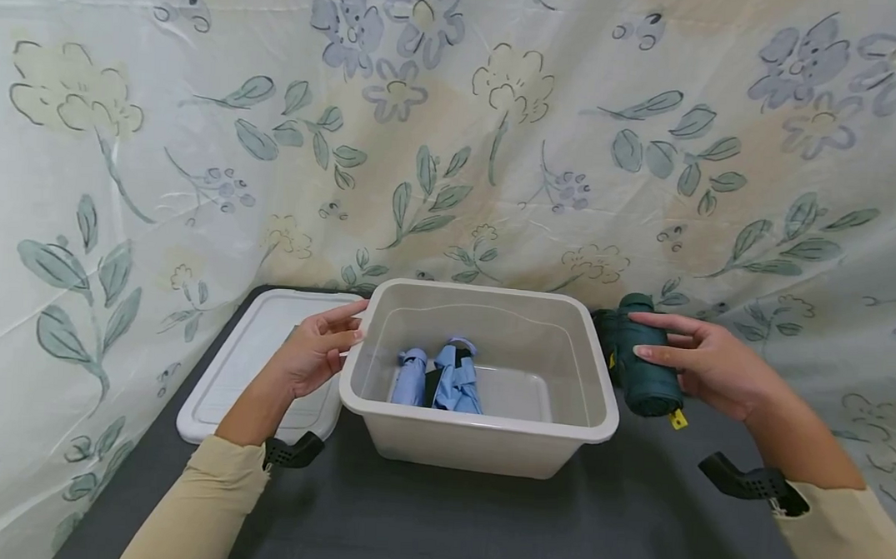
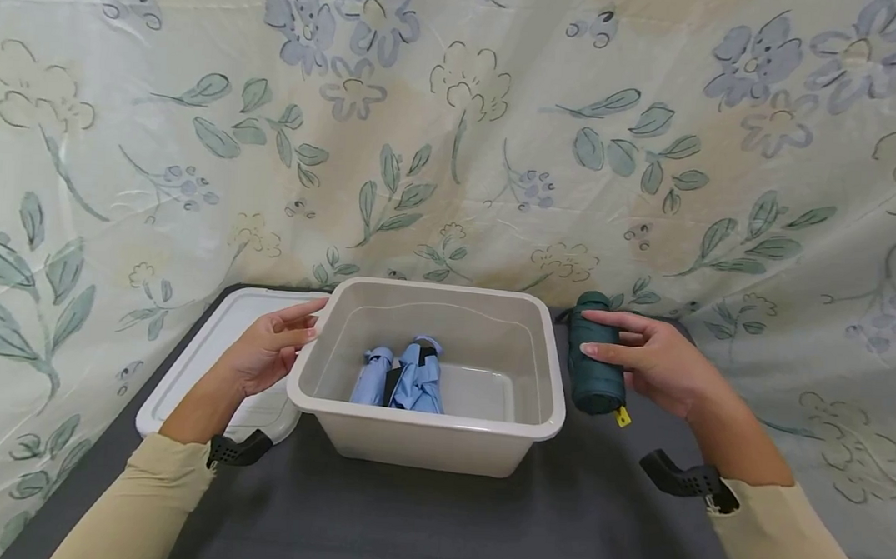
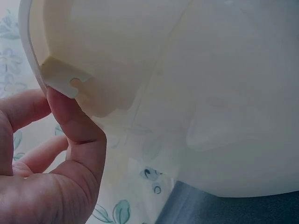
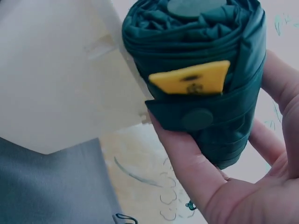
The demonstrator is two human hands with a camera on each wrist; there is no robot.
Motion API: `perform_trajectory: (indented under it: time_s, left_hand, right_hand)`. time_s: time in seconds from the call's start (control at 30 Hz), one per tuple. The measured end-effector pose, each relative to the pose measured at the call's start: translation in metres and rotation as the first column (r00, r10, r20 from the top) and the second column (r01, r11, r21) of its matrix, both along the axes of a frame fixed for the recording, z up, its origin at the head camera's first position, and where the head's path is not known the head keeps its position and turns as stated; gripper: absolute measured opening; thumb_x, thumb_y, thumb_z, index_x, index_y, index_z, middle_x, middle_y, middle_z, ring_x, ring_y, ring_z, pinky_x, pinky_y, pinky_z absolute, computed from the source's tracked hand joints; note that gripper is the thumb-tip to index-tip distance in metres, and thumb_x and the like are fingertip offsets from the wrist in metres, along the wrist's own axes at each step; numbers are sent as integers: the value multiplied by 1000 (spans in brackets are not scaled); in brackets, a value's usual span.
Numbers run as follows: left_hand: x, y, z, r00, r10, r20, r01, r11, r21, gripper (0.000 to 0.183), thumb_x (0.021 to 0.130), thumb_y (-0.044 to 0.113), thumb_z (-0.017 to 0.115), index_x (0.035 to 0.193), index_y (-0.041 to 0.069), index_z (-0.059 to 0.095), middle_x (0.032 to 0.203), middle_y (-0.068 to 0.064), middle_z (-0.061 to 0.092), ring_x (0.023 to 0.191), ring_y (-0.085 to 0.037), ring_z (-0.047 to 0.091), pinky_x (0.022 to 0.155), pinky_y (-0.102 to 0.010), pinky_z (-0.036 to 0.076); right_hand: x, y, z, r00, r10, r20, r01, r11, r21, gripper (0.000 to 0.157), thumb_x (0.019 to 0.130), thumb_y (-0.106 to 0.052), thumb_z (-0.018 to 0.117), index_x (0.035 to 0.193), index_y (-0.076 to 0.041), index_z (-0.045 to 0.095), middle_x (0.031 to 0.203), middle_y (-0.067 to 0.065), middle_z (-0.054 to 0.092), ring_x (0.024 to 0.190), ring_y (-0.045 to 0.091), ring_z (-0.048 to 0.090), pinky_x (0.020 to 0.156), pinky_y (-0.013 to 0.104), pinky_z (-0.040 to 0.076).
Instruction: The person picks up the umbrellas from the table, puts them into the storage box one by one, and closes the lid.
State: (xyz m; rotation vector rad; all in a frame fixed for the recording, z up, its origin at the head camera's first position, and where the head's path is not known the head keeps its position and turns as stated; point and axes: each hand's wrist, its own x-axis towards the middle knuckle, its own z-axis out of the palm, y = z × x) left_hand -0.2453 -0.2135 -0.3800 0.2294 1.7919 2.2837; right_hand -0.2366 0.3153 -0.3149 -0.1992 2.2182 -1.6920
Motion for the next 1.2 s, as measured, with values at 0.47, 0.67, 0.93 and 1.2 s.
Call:
perform_trajectory:
  time_s: [0.47, 0.67, 0.93, 1.2]
  left_hand:
    - [-3, -3, 4, 999, -27, 29, 28, 999, -38, 67, 101, 3, 60, 161, 8, 30, 109, 1, 67, 93, -11, 73, 83, -29, 63]
    - [-4, -4, 6, 999, -48, 14, 48, 998, -44, 68, 101, 3, 61, 161, 7, 31, 109, 0, 67, 95, -11, 73, 85, -30, 63]
    - [-3, -8, 2, 997, -74, 0, 74, 997, -22, 71, 99, -1, 61, 162, 5, 28, 111, -1, 67, 98, -12, 72, 84, -30, 63]
    - [-3, -6, 1, 997, -74, -10, 74, 997, -23, 72, 99, -2, 61, 162, 5, 27, 111, -1, 66, 98, -12, 72, 86, -31, 63]
  right_hand:
    - [2, -32, 17, 999, 39, 6, -39, 999, -16, 71, 100, -15, 67, 161, -15, 32, 148, 14, 41, 112, 20, 69, 91, 44, 61]
    - [1, -44, 19, 998, 61, 6, -61, 997, -55, 72, 99, -12, 68, 162, -15, 31, 152, 17, 38, 112, 20, 68, 90, 43, 62]
    - [0, -65, 16, 998, 63, 24, -62, 996, -66, 74, 96, -13, 72, 160, -17, 36, 156, 22, 37, 111, 24, 69, 91, 48, 61]
    - [-1, -82, 16, 997, 68, 41, -65, 996, -68, 76, 93, -14, 75, 159, -15, 37, 160, 23, 35, 115, 28, 66, 95, 48, 60]
